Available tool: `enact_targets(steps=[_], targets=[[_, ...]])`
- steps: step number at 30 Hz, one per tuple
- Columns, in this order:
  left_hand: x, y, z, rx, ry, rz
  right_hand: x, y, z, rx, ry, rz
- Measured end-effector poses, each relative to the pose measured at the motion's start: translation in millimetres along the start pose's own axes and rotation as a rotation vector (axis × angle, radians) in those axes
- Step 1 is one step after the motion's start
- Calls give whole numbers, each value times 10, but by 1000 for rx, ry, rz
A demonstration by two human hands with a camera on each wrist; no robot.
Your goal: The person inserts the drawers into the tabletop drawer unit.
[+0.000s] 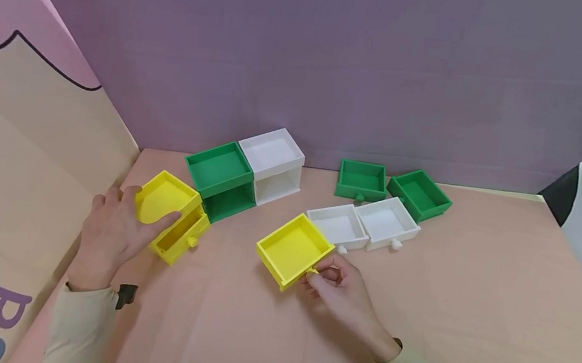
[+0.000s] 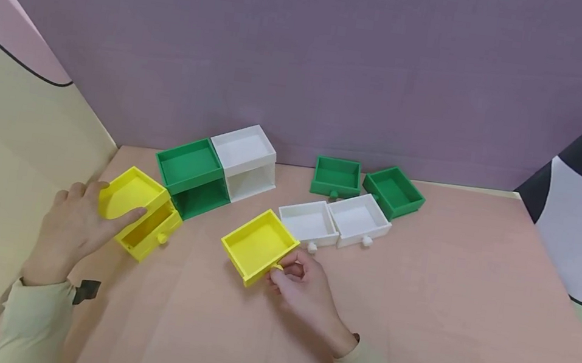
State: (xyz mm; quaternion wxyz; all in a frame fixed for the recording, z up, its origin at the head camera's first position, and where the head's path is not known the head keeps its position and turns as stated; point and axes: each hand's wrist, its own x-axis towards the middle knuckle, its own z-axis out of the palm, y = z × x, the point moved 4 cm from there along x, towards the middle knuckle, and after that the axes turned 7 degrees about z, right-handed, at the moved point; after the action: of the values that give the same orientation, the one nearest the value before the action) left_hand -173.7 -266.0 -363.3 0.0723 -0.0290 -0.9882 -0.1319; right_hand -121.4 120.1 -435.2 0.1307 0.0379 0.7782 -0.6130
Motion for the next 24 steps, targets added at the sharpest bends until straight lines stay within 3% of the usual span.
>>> enact_targets(steps=[24], targets=[[12,-1,-7,16,17,13,297,-156,834,69,-168,-21]])
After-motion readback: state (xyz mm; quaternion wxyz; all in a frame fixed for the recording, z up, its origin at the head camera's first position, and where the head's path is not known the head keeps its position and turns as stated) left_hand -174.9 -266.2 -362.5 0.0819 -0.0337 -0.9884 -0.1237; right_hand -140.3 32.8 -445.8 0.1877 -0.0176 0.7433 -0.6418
